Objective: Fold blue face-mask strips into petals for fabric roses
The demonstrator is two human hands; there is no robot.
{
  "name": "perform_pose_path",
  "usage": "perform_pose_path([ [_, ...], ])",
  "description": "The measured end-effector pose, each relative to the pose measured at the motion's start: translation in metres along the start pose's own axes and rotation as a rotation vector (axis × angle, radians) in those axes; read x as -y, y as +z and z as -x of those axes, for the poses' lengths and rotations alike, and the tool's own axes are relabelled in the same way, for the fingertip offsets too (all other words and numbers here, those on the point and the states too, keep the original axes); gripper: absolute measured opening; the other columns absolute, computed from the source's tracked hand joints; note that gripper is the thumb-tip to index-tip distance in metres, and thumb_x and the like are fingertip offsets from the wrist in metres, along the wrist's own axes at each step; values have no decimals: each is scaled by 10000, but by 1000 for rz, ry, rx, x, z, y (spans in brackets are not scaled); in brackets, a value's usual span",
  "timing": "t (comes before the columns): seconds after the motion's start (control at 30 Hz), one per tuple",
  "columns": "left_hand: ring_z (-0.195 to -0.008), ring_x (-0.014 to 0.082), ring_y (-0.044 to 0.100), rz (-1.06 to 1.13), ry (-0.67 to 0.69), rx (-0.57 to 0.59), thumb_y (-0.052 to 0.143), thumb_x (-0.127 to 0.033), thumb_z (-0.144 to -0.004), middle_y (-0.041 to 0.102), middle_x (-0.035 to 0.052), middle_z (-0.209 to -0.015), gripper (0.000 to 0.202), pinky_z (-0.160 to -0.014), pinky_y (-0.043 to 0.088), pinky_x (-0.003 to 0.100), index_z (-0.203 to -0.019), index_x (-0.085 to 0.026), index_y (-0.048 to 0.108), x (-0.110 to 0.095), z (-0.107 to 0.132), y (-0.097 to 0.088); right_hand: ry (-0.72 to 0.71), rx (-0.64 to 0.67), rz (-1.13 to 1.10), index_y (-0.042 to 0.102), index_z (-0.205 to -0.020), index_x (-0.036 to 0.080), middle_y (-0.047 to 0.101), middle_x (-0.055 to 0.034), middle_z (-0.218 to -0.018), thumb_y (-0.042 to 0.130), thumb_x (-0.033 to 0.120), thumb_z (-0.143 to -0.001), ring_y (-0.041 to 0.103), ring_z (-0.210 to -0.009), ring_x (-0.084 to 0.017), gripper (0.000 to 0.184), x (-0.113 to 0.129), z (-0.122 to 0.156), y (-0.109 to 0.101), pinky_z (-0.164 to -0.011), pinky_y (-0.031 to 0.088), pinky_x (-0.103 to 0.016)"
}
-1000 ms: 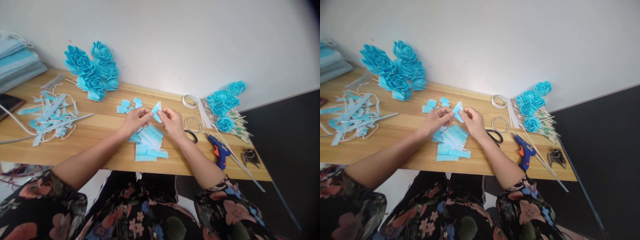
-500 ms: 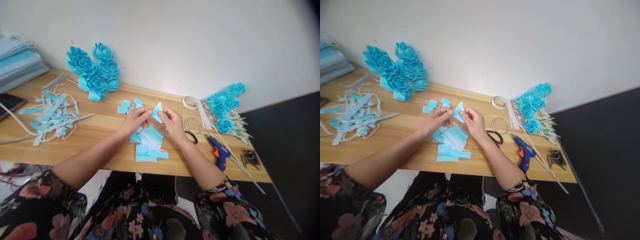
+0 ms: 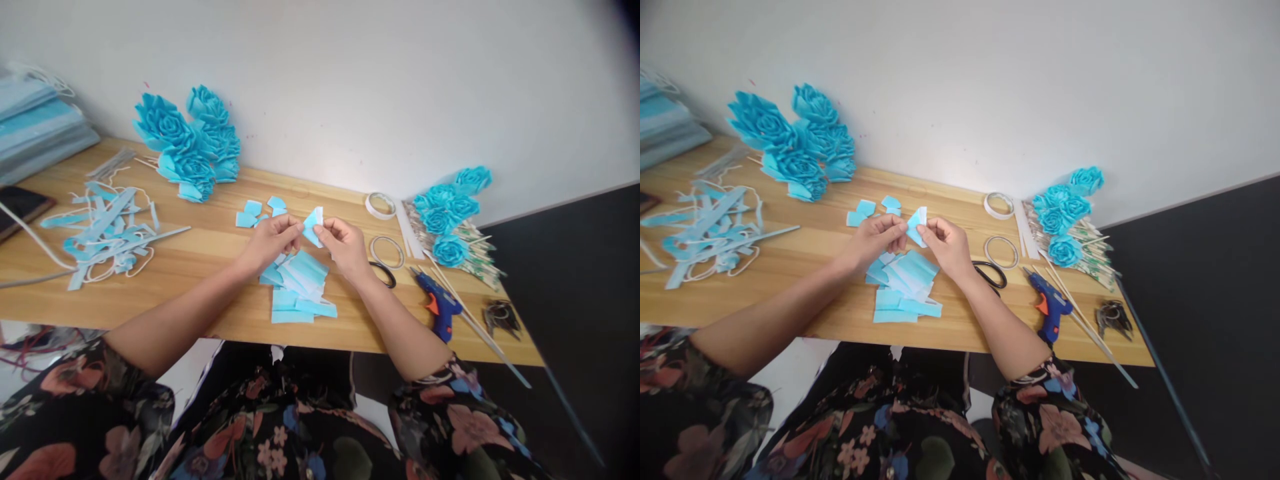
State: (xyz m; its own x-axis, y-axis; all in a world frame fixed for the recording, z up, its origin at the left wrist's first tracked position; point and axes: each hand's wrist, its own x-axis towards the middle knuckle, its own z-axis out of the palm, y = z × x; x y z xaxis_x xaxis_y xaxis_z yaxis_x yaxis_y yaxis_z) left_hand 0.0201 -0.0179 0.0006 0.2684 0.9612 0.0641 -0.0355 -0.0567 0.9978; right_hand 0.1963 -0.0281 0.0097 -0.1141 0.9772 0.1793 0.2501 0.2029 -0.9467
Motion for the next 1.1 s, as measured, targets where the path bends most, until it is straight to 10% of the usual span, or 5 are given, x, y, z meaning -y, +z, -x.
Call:
perform_pose_path([
  [0.4,-516,90,534,-21,-35,70,541,-541,-901,638,22,-616,425,-494,407,209,-721,-159,586,-1,1,1,-31,11,20,597,-730,195,511,44,-605,653,452,-844,418,-557,-94,287,-4,0,1,-551,334,-248],
  [0.8,-504,73,482,-70,-30,49,653,-354,-833,597,-4,-571,277,-511,382,206,-639,-164,597,1,2,1,-81,25,-34,558,-648,204,561,8,-646,518,540,-928,529,-649,-128,439,1,0,-2,-667,443,-275],
  [1.1,-498,74,481,-95,-44,32,653,-342,-830,585,-7,-557,251,-501,369,209,-657,-162,624,0,3,2,-25,26,-130,602,-1079,233,622,31,-744,658,465,-841,561,-646,-114,337,-6,-3,-2,-633,463,-260],
])
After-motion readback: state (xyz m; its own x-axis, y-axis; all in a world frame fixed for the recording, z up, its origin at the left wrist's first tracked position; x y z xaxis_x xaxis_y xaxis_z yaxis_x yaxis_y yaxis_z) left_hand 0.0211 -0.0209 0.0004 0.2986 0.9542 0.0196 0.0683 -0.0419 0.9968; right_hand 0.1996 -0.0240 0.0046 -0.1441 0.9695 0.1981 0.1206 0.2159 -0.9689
